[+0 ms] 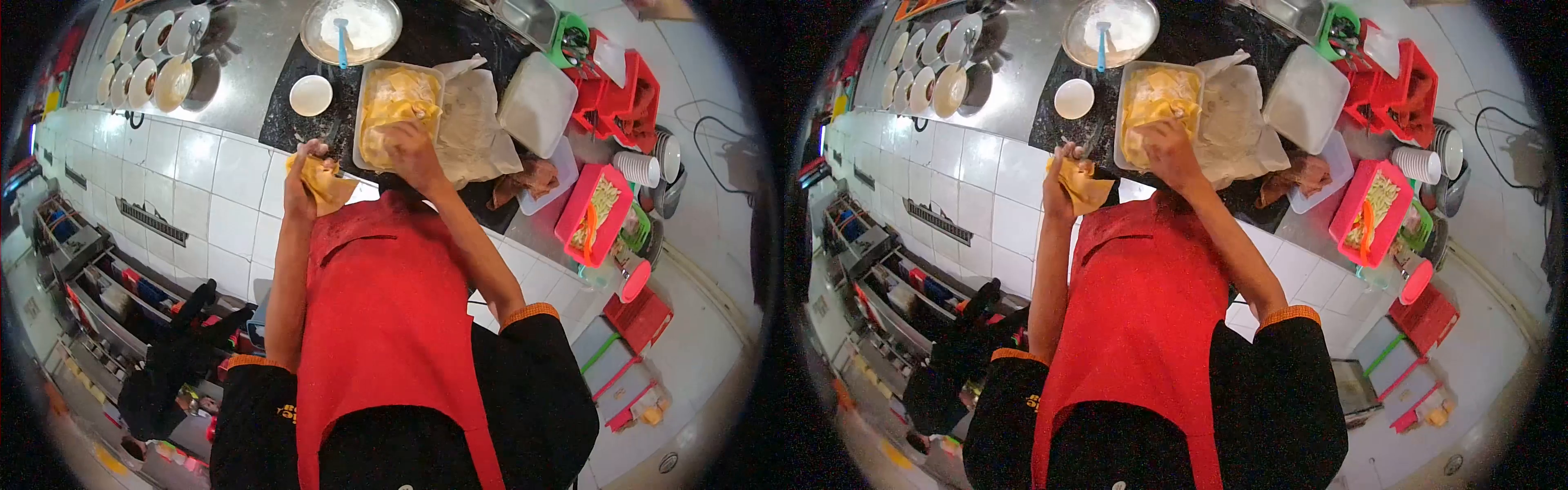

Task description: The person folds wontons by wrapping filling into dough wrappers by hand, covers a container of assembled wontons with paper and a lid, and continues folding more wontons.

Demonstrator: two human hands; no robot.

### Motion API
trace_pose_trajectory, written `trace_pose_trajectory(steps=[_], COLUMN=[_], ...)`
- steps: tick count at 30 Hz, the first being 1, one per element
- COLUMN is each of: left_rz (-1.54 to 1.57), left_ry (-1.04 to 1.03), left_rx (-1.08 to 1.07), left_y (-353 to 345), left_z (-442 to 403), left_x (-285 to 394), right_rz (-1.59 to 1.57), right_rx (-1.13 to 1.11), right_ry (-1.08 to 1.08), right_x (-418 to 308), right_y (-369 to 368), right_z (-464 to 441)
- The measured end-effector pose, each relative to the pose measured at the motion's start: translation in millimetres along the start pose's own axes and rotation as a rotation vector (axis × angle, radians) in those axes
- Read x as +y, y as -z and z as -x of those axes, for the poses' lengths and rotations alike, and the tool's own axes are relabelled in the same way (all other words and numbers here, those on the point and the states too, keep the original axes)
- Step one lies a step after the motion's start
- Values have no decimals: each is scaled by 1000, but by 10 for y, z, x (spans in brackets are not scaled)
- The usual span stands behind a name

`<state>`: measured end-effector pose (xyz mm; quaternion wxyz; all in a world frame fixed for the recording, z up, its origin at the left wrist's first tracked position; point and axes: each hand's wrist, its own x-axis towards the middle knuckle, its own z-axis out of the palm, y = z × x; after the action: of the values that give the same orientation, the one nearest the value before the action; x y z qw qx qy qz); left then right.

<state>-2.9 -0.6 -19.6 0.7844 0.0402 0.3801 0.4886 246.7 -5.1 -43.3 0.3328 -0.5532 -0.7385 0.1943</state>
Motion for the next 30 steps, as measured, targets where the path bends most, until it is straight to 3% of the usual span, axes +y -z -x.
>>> trace_pose_trajectory(steps=[1, 4, 5, 9, 12, 14, 16, 19, 21, 23, 26, 28, 30], left_rz=[229, 518, 600, 577, 567, 449, 390, 425, 438, 458, 469, 444, 474], left_ry=[35, 19, 11, -89, -123, -191, -224, -220, -207, -211, -203, -245, -232], left_rx=[-204, -174, -251, -293, -270, -290, -250, -399, -244, -239, -219, -303, -281], left_y=[40, -59, -3, -42, -111, -106, -119, 61, 114, 165, 245, 335, 376], left_z=[62, 297, 323, 462, 492, 496, 533, 536, 589, 612, 646, 653, 686], left_x=[42, 113, 108, 163, 250, 279, 328, 317, 304, 291, 294, 276, 260], right_rz=[-82, -270, -284, -225, -198, 69, 152, 375, 381, 388, 286, -75, -28], right_rx=[70, 258, 280, 262, 79, -65, -190, -438, -473, -512, -492, -168, -79], right_ry=[-29, -212, -267, -206, -151, 172, 145, 217, 251, 274, 279, 17, -2], right_x=[46, 178, 240, 186, 226, 379, 511, 604, 674, 733, 639, 533, 542], right_y=[77, 337, 420, 713, 601, 311, 36, -235, -362, -425, -291, -154, 11], right_z=[-47, -257, -380, -1110, -1630, -1836, -1988, -2151, -2258, -2300, -2318, -2174, -1990])
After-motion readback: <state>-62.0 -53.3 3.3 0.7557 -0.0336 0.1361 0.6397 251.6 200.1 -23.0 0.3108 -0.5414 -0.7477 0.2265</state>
